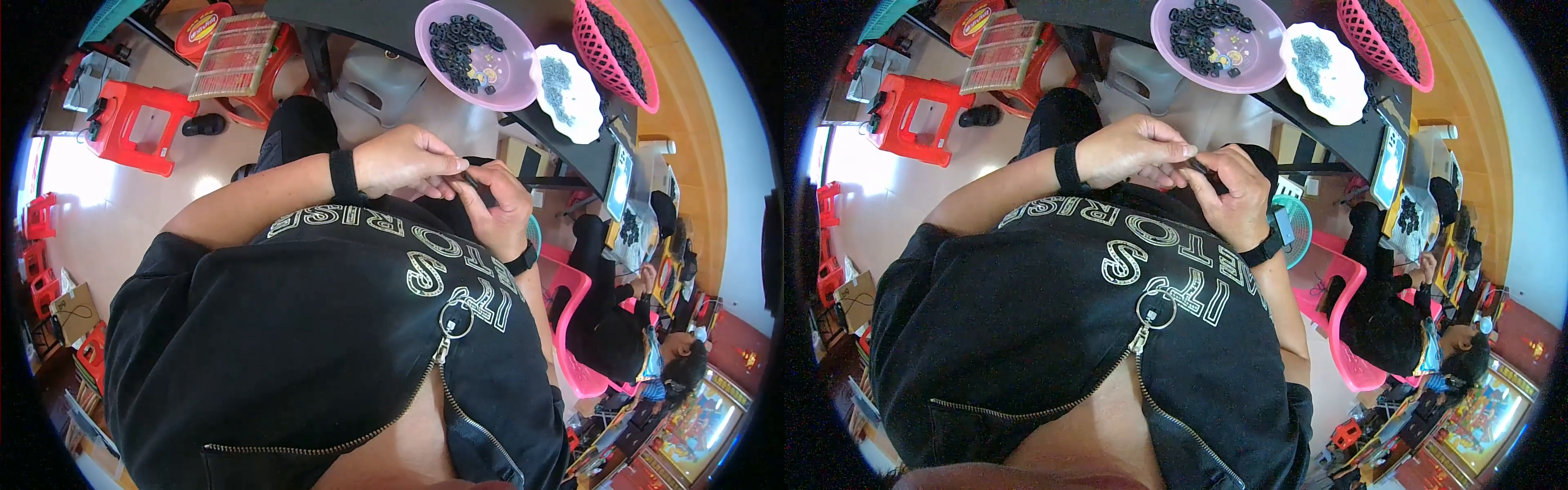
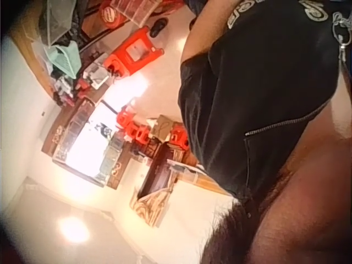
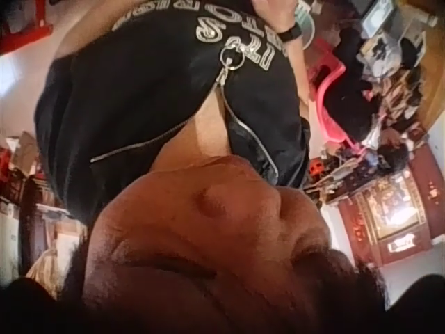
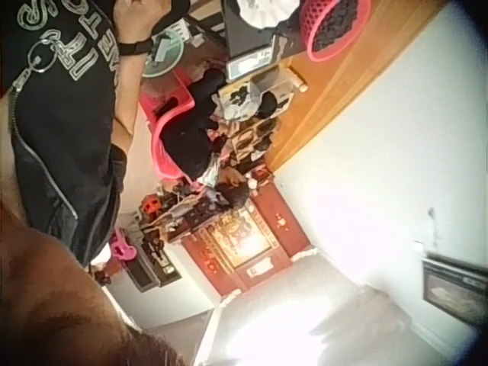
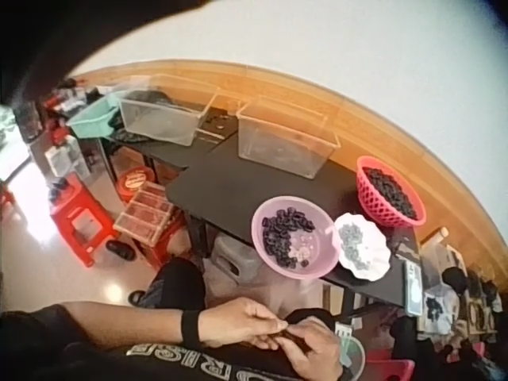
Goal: The person assembles small plastic parts by taking plastic pieces and metal pins from dishes on the table and pressing them together by hand.
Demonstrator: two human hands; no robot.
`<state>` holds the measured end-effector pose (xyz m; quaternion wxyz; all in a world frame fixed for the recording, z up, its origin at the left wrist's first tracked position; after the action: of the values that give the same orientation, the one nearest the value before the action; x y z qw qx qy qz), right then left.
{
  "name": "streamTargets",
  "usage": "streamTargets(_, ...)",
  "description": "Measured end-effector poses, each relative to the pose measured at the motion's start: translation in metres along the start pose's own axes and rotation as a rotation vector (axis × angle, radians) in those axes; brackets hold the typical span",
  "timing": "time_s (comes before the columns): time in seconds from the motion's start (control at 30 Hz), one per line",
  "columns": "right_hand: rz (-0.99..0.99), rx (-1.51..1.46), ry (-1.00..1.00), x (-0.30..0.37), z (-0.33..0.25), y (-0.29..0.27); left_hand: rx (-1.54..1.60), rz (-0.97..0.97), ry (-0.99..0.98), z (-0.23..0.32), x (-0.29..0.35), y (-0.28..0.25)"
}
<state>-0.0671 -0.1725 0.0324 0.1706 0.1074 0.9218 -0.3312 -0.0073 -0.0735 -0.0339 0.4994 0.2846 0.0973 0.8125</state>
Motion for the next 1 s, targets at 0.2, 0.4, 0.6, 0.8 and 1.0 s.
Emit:
streamTargets(0.2, 0.043, 0.064, -0.046, -0.001, 0.001, -0.001, -0.026, 0.000, -0.022, -0.003, -0.002, -0.003)
streamTargets(0.4, -0.005, 0.109, -0.031, 0.000, 0.006, 0.002, -0.051, -0.047, 0.012, 0.000, -0.004, -0.003)
streamTargets(0.6, -0.060, 0.085, 0.072, -0.002, 0.010, 0.009, -0.055, -0.067, 0.014, -0.003, -0.010, -0.009)
streamTargets(0.8, -0.083, 0.069, 0.132, 0.000, 0.018, 0.013, -0.024, -0.038, 0.055, -0.001, -0.011, -0.014)
streamTargets(1.0, -0.035, 0.028, 0.128, -0.003, 0.020, 0.012, -0.030, -0.012, 0.053, -0.003, -0.016, -0.020)
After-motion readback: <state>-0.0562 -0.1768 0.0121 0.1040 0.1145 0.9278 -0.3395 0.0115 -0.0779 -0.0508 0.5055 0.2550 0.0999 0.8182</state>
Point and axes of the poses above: each hand's wrist, its own x-axis away from the middle knuckle, its own y-axis out of the palm, z = x × y, the point moved 7 cm from there along -x, towards the middle knuckle, and after that the axes turned 5 degrees about y, right-handed, at the moved point
